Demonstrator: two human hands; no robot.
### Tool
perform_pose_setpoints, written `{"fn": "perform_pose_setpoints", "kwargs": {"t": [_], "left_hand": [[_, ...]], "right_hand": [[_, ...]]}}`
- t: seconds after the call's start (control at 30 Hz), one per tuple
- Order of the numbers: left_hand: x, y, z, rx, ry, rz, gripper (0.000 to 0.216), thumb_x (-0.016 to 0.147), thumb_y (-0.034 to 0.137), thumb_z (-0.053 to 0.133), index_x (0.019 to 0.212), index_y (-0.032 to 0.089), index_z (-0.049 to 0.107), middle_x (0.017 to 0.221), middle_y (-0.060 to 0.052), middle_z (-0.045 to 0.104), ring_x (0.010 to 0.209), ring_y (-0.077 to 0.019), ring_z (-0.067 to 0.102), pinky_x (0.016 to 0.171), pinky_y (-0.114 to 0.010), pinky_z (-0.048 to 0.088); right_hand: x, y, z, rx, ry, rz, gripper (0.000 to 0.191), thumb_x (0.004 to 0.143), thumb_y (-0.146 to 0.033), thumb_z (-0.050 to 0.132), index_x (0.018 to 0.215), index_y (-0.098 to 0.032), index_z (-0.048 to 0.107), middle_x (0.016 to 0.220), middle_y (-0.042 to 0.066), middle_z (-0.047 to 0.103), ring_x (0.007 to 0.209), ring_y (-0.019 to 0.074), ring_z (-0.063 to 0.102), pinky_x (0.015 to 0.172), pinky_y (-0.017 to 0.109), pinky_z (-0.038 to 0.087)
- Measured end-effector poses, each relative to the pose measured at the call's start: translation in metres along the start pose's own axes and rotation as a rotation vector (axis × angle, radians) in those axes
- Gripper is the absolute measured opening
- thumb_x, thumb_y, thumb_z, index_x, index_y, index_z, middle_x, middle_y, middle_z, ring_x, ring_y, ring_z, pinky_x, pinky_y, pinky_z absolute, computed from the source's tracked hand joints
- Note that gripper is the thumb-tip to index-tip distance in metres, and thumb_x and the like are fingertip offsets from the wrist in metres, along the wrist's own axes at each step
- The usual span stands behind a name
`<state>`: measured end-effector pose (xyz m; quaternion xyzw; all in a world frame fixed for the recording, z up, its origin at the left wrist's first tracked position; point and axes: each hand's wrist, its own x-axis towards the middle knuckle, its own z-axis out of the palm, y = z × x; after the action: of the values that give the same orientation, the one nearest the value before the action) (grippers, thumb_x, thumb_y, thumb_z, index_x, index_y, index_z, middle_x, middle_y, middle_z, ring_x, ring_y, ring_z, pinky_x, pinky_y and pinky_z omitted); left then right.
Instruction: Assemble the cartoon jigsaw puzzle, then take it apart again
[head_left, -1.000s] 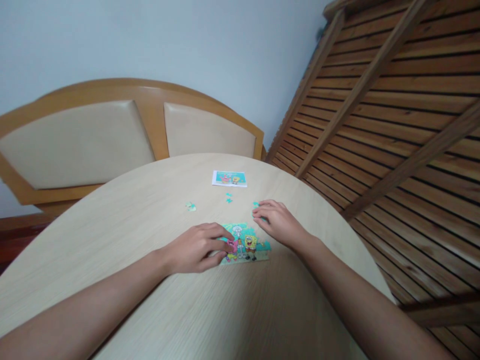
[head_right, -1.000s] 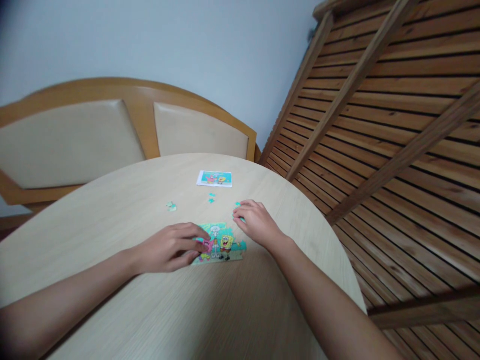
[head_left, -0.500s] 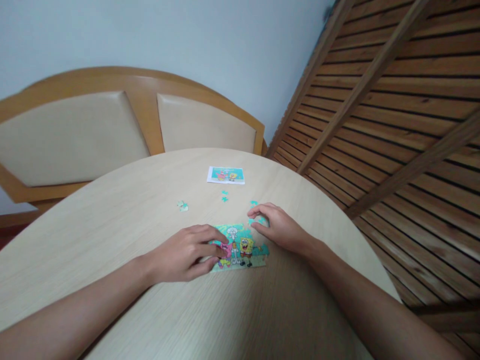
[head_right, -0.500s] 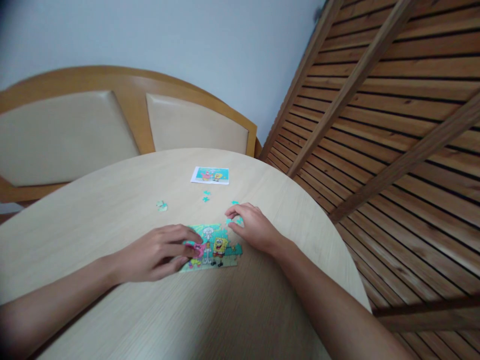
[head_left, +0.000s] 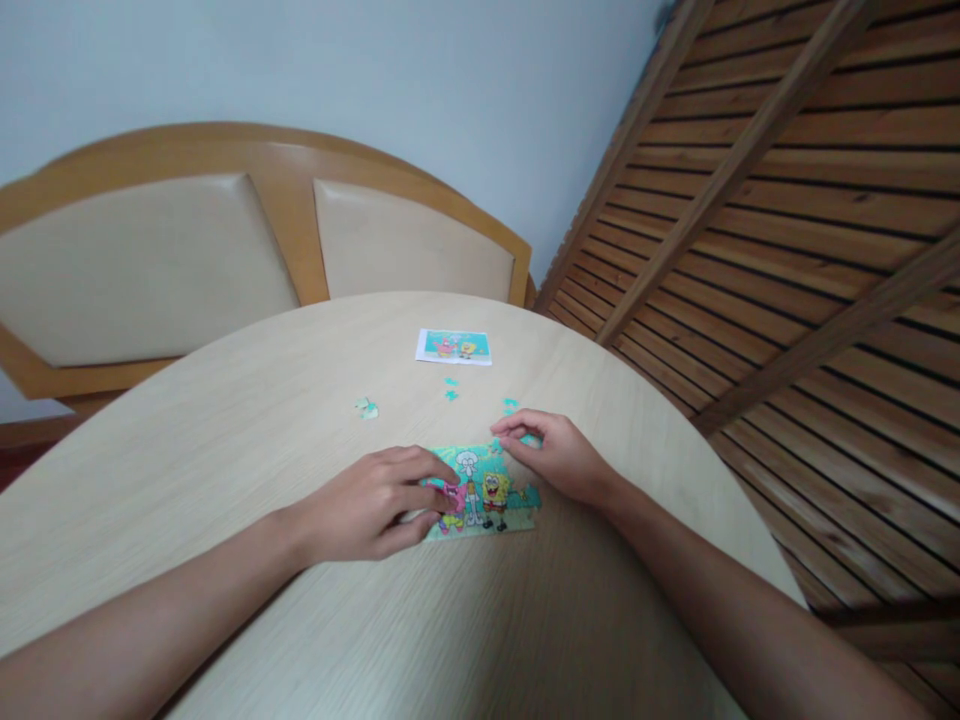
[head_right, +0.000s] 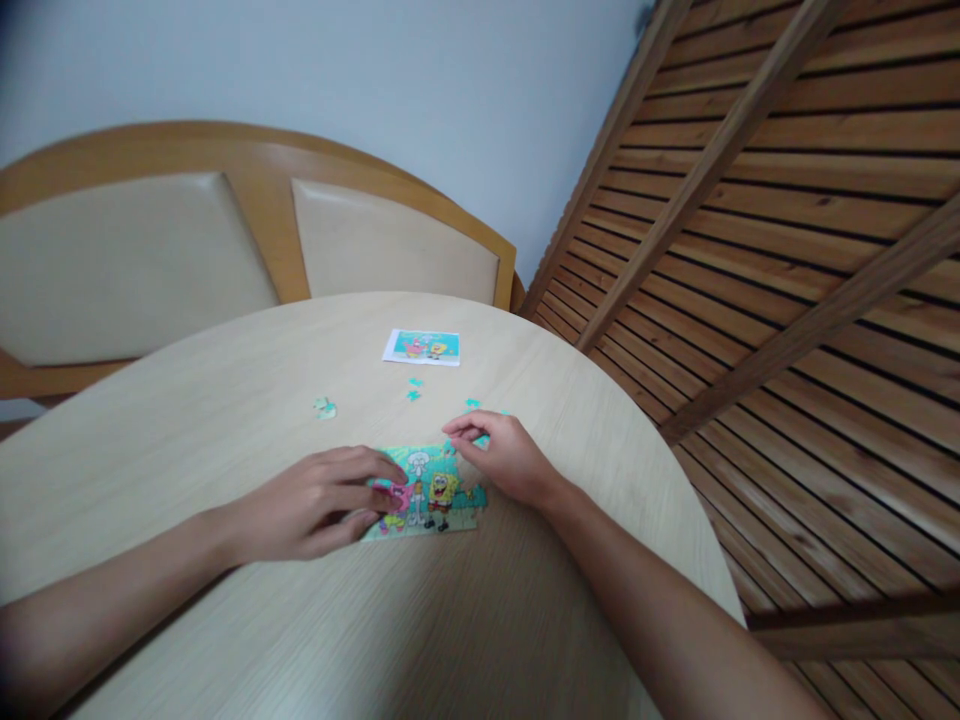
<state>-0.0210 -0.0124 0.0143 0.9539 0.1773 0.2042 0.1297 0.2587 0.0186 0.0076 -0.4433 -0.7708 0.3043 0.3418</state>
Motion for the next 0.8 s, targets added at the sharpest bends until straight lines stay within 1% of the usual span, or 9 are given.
{"fn": "perform_pose_setpoints", "kwargs": {"t": [0.2, 0.37, 0.6, 0.73, 0.8], "left_hand": [[0.0009, 0.0010, -0.0007, 0.015, 0.023, 0.012, 0.028, 0.096, 0.020, 0.050, 0.116, 0.023, 0.069, 0.114, -0.009, 0.069, 0.107, -0.0229, 0.064, 0.096, -0.040, 0.055], [0.0012, 0.0003, -0.0001, 0.016, 0.005, 0.004, 0.028, 0.096, 0.020, 0.050, 0.116, 0.023, 0.069, 0.116, -0.009, 0.068, 0.108, -0.0234, 0.063, 0.097, -0.041, 0.054], [-0.0006, 0.0004, -0.0003, 0.027, 0.000, -0.003, 0.027, 0.097, 0.021, 0.050, 0.116, 0.023, 0.069, 0.116, -0.009, 0.068, 0.108, -0.0233, 0.063, 0.097, -0.040, 0.053], [-0.0011, -0.0001, 0.0002, 0.018, -0.008, -0.010, 0.028, 0.096, 0.020, 0.051, 0.117, 0.023, 0.069, 0.116, -0.009, 0.068, 0.108, -0.0233, 0.063, 0.098, -0.041, 0.053], [-0.0011, -0.0002, 0.0003, 0.017, 0.001, -0.006, 0.027, 0.096, 0.020, 0.051, 0.116, 0.023, 0.069, 0.116, -0.009, 0.068, 0.108, -0.0234, 0.063, 0.097, -0.041, 0.053]], "right_hand": [[-0.0006, -0.0003, 0.0004, -0.029, -0.027, 0.001, 0.019, 0.087, -0.027, 0.062, 0.097, -0.018, 0.076, 0.098, 0.007, 0.079, 0.087, 0.0189, 0.072, 0.084, 0.033, 0.058], [-0.0013, -0.0011, 0.0004, -0.085, -0.045, -0.020, 0.020, 0.088, -0.025, 0.062, 0.098, -0.018, 0.077, 0.100, 0.006, 0.078, 0.089, 0.0187, 0.073, 0.086, 0.033, 0.057], [-0.0018, -0.0016, 0.0011, -0.133, -0.032, -0.061, 0.017, 0.087, -0.022, 0.063, 0.098, -0.019, 0.076, 0.097, 0.005, 0.078, 0.085, 0.0173, 0.072, 0.084, 0.031, 0.056], [-0.0021, -0.0024, -0.0007, -0.209, -0.052, -0.099, 0.016, 0.084, -0.020, 0.068, 0.099, -0.020, 0.076, 0.098, 0.005, 0.078, 0.089, 0.0182, 0.071, 0.087, 0.033, 0.054], [-0.0020, -0.0019, -0.0012, -0.235, -0.052, -0.111, 0.015, 0.085, -0.020, 0.068, 0.098, -0.020, 0.075, 0.098, 0.004, 0.078, 0.091, 0.0185, 0.071, 0.089, 0.034, 0.053]]}}
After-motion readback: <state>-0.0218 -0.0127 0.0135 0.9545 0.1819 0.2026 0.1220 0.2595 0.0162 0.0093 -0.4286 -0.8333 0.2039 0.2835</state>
